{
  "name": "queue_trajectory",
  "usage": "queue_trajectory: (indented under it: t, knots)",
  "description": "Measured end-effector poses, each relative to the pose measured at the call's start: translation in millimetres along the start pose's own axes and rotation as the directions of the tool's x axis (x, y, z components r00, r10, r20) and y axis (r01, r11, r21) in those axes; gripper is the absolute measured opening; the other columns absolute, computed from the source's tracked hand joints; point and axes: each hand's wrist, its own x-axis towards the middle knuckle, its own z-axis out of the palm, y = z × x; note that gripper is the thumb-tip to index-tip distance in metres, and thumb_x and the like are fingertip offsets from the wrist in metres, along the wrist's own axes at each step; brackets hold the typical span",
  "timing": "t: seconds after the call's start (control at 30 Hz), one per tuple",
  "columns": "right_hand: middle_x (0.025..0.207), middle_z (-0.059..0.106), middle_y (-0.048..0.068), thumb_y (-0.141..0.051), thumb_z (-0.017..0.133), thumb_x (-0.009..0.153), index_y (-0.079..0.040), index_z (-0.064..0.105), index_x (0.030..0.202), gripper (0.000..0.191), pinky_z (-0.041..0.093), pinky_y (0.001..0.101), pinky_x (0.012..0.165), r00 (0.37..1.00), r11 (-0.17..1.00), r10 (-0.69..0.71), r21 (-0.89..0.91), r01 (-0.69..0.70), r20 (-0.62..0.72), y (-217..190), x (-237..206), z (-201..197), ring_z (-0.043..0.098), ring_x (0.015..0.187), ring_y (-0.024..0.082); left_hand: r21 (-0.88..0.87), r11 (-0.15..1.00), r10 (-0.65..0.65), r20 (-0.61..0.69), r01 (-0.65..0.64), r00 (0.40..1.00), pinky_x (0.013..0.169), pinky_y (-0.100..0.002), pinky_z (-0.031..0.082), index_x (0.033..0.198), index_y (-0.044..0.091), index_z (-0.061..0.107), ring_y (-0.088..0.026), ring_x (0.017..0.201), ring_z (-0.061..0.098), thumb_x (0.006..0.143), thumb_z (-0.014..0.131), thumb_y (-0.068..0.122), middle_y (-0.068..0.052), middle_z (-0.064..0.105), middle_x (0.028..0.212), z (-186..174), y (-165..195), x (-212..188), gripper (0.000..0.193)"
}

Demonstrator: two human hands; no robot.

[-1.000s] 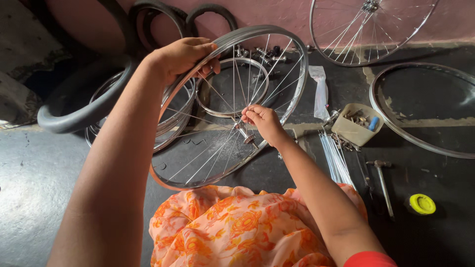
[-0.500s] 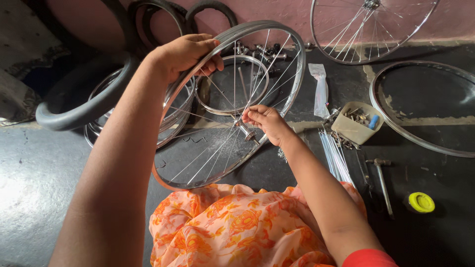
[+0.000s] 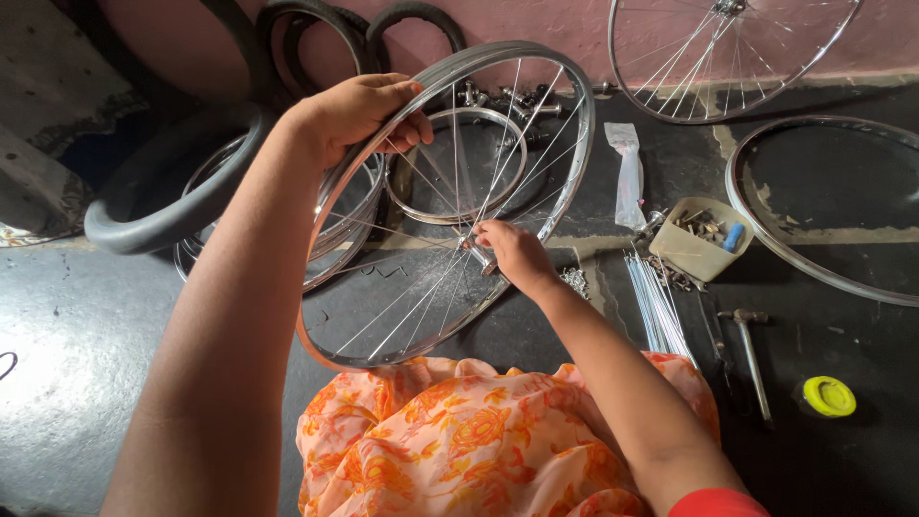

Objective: The person laces a bicycle wheel by inserting spokes through the rim and hub, then secures them with nipples. The person repeatedly rotates the wheel to access different spoke holes and continues adding spokes one at a time.

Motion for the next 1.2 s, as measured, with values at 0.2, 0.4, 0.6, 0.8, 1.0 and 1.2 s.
queue_trajectory:
  t: [0.2, 0.4, 0.6, 0.8, 1.0, 1.2]
  knots:
    - [0.102, 0.078, 0.006, -0.006, 0.053, 0.102, -0.008, 0.058, 0.115, 0.015, 0.061, 0.0348, 0.070, 0.999, 0.970, 0.010, -0.243, -0.018, -0.036, -2, -14, 3, 0.076, 0.092, 0.024, -0.045, 0.999, -0.003, -0.050, 0.001, 0.999, 0.066, -0.023, 0.058, 0.111, 0.009, 0.063, -0.005, 0.072, 0.067, 0.110, 0.041, 0.032, -0.003, 0.076, 0.096, -1, -4, 0, 0.032]
    - [0.104, 0.076, 0.007, -0.006, 0.053, 0.098, -0.011, 0.058, 0.116, 0.019, 0.060, 0.0376, 0.073, 0.978, 0.931, -0.207, -0.311, 0.192, -0.013, -9, -14, 7, 0.075, 0.090, 0.028, -0.099, 0.995, 0.008, -0.021, -0.010, 1.000, 0.063, -0.023, 0.055, 0.113, 0.010, 0.065, -0.007, 0.070, 0.065, 0.109, 0.042, 0.031, -0.004, 0.077, 0.102, -3, -5, -8, 0.031]
    - [0.096, 0.078, 0.007, -0.010, 0.058, 0.101, -0.011, 0.058, 0.114, 0.012, 0.061, 0.0358, 0.067, 0.998, 0.991, 0.033, -0.125, -0.040, -0.053, -16, 10, 9, 0.077, 0.087, 0.027, -0.061, 0.998, -0.016, -0.035, 0.014, 0.999, 0.069, -0.022, 0.057, 0.114, 0.010, 0.071, -0.006, 0.074, 0.067, 0.109, 0.039, 0.034, -0.003, 0.078, 0.106, -1, 1, -16, 0.041]
    - [0.088, 0.077, 0.009, -0.008, 0.053, 0.102, -0.011, 0.060, 0.110, 0.011, 0.059, 0.0377, 0.067, 0.995, 0.987, 0.092, -0.128, -0.095, -0.027, -20, 30, 12, 0.077, 0.083, 0.026, 0.033, 0.999, 0.007, -0.071, -0.005, 0.997, 0.068, -0.022, 0.057, 0.113, 0.008, 0.073, -0.007, 0.076, 0.068, 0.110, 0.036, 0.034, -0.004, 0.079, 0.105, 7, 5, -26, 0.045]
    - [0.093, 0.076, 0.008, -0.007, 0.052, 0.099, -0.011, 0.060, 0.109, 0.013, 0.060, 0.0363, 0.069, 0.999, 0.988, 0.010, -0.151, -0.015, -0.032, -25, 40, 22, 0.076, 0.086, 0.025, -0.087, 0.995, 0.034, -0.094, -0.042, 0.995, 0.080, -0.025, 0.058, 0.113, 0.002, 0.071, -0.012, 0.091, 0.073, 0.109, 0.039, 0.029, -0.010, 0.076, 0.112, -3, -3, -43, 0.042]
    - [0.097, 0.074, 0.008, -0.003, 0.050, 0.099, -0.011, 0.059, 0.110, 0.016, 0.059, 0.0386, 0.069, 0.999, 0.984, -0.022, -0.177, 0.017, -0.026, -30, 38, 28, 0.074, 0.086, 0.029, -0.369, 0.923, 0.086, -0.082, -0.111, 0.993, 0.089, -0.028, 0.061, 0.120, -0.001, 0.066, -0.018, 0.107, 0.073, 0.108, 0.042, 0.027, -0.016, 0.073, 0.122, -5, -39, -59, 0.039]
